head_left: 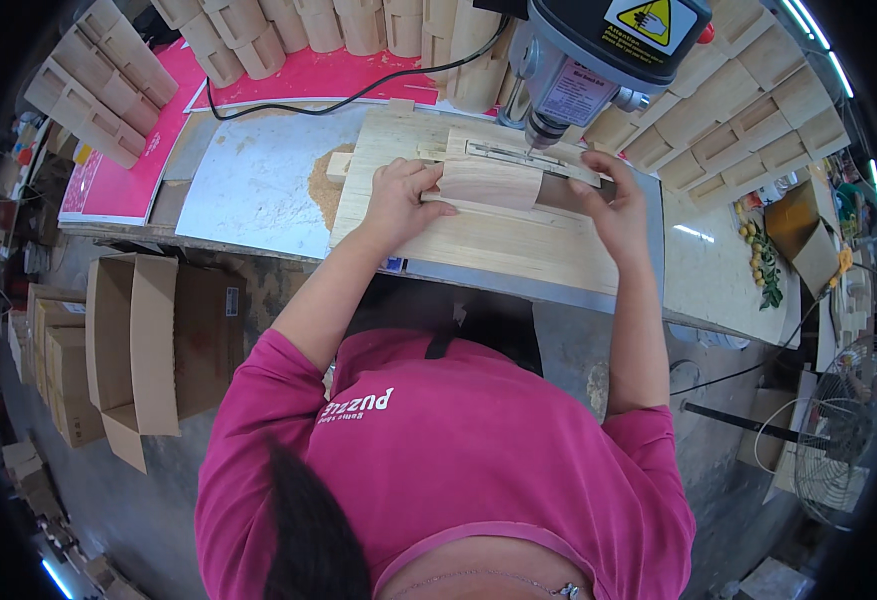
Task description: Drilling holes into cylindrical wooden pieces using a drill press.
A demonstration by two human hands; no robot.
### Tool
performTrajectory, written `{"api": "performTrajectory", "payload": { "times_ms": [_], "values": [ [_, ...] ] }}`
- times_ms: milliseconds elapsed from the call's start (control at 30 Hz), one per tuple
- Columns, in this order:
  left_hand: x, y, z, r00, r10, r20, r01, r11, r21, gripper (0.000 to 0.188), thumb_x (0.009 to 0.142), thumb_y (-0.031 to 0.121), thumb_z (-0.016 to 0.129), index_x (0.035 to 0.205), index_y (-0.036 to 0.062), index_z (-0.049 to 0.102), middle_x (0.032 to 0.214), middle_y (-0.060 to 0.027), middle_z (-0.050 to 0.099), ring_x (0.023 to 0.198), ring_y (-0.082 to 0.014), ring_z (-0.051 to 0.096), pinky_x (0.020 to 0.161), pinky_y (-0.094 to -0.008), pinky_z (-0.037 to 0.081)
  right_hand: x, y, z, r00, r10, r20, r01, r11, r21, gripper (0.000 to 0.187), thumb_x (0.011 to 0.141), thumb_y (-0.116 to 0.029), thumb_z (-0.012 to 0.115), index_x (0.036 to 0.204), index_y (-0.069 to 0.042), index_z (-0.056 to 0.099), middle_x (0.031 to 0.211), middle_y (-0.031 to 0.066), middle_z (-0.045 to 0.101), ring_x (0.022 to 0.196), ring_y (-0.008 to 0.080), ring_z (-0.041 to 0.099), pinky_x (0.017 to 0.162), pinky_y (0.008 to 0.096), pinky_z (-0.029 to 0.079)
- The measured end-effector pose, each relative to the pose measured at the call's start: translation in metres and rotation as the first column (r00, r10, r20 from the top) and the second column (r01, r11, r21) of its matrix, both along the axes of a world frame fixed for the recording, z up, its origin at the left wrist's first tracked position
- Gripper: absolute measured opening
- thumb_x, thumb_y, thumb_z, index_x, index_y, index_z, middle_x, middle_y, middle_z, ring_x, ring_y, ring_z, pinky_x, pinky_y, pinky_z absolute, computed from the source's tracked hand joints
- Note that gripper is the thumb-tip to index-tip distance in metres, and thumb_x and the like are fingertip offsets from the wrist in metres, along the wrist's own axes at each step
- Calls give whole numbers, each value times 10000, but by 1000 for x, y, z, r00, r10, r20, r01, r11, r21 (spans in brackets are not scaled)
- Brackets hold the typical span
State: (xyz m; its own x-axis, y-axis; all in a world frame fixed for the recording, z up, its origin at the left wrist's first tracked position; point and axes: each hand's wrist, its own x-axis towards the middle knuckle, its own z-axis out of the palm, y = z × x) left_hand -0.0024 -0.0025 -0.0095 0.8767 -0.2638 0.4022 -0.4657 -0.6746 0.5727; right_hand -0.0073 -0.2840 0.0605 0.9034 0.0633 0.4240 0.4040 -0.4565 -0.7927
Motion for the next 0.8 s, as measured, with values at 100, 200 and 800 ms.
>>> {"api": "performTrajectory", "payload": {
  "times_ms": [100,200,800],
  "values": [
    [2,3,-3,999,-38,6,38,999,-26,517,553,271,792,1015,100,636,758,-7,572,811,-223,530,759,-372,359,8,-11,28,988,-29,152,6,988,152,372,769,-60,679,1116,-26,549,1054,53,576,1035,167,523,857,306,423],
    [-3,4,-4,1000,-19,12,19,1000,5,514,579,274,782,1038,102,626,759,-11,555,795,-216,535,756,-366,358,33,-20,97,903,-111,415,62,989,131,378,819,-118,642,1162,-27,513,1110,62,562,1050,173,523,885,311,424],
    [3,-2,-13,991,-37,130,53,991,-123,426,515,276,785,895,149,638,820,-49,574,844,-263,547,699,-407,383,-27,-3,113,872,-292,392,417,863,-284,233,930,-118,461,1024,45,599,902,148,638,800,186,587,739,291,463]
  ]
}}
